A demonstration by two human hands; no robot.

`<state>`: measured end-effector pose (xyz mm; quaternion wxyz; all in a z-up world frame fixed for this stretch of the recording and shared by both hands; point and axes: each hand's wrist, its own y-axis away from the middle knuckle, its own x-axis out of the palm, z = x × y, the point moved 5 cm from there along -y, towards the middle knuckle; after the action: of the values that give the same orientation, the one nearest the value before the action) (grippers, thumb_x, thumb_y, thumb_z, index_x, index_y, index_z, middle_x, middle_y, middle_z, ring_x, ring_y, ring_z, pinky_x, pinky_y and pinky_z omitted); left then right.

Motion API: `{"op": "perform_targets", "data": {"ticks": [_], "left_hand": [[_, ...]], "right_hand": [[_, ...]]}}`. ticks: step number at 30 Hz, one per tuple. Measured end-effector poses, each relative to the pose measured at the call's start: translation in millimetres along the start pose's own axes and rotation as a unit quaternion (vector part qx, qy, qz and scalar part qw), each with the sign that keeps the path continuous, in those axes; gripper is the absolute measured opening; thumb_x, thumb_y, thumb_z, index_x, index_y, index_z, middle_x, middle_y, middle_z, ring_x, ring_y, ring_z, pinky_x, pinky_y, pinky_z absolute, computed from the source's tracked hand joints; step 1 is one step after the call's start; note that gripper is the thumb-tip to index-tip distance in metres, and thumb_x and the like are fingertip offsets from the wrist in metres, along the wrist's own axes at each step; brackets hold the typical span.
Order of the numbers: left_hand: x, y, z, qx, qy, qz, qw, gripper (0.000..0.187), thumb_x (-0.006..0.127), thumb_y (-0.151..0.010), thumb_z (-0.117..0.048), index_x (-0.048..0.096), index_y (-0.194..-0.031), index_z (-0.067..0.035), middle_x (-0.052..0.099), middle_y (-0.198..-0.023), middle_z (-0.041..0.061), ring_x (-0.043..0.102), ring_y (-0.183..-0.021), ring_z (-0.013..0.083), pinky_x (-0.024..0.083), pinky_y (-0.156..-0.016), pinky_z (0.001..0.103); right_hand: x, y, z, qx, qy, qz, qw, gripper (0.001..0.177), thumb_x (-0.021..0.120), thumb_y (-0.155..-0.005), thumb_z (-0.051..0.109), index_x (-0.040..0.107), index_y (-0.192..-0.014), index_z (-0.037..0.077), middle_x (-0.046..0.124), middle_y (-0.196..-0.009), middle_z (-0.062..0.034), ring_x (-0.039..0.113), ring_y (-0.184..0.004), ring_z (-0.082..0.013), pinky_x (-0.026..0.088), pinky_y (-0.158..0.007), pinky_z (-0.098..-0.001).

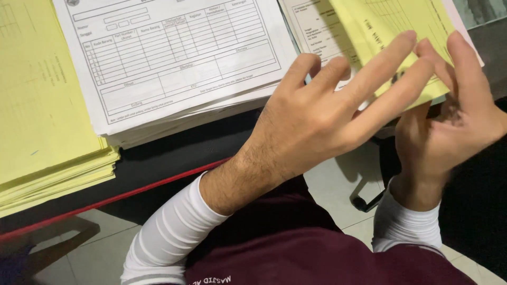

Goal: Sort and organize various colored paper forms in stacks

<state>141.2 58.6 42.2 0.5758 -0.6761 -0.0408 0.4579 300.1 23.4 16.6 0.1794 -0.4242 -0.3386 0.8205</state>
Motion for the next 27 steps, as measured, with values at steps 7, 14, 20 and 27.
{"op": "perform_targets", "data": {"ticks": [7, 14, 20, 27], "left_hand": [[-38.8, -2.5, 14.7, -0.015, 0.116, -0.098, 0.988, 0.021, 0.052, -0.105, 0.003, 0.066, -0.093, -0.009, 0.064, -0.100, 0.005, 0.058, -0.074, 0.0189, 0.052, -0.075, 0.033], [-108.2, 28.0, 49.0, -0.079, 0.163, -0.073, 0.981, 0.022, 0.053, -0.111, 0.000, 0.072, -0.101, 0.005, 0.071, -0.109, 0.019, 0.074, -0.093, 0.0324, 0.070, -0.090, 0.046], [-145.3, 59.6, 61.2, -0.115, -0.143, -0.121, 0.976, 0.008, 0.081, -0.099, -0.023, 0.078, -0.106, -0.025, 0.079, -0.107, -0.009, 0.073, -0.095, 0.0127, 0.044, -0.096, 0.033], [-163.2, 94.4, 60.9, -0.125, -0.135, 0.017, 0.983, 0.011, 0.075, -0.112, -0.015, 0.085, -0.116, -0.017, 0.081, -0.123, 0.002, 0.078, -0.118, 0.0213, 0.035, -0.112, 0.042]], "right_hand": [[4.0, 14.1, 34.0, -0.091, 0.047, -0.101, 0.990, 0.017, 0.077, -0.103, -0.024, 0.067, -0.117, -0.028, 0.074, -0.102, -0.0418, 0.077, -0.093, -0.0508, 0.062, -0.085, -0.0531], [20.9, 20.2, 57.6, -0.119, 0.002, 0.037, 0.992, 0.041, 0.060, -0.118, 0.011, 0.071, -0.124, -0.028, 0.072, -0.121, -0.0435, 0.074, -0.114, -0.0553, 0.056, -0.114, -0.0716], [39.5, 18.1, 39.2, -0.244, -0.025, 0.265, 0.933, 0.057, 0.066, -0.087, -0.014, 0.054, -0.142, -0.023, 0.063, -0.139, -0.0471, 0.066, -0.130, -0.0556, 0.044, -0.123, -0.0648], [82.1, -7.8, 163.1, -0.245, -0.095, 0.092, 0.961, 0.033, 0.048, -0.094, -0.032, 0.075, -0.108, -0.019, 0.077, -0.107, -0.0335, 0.078, -0.103, -0.0490, 0.062, -0.097, -0.0568]]}}
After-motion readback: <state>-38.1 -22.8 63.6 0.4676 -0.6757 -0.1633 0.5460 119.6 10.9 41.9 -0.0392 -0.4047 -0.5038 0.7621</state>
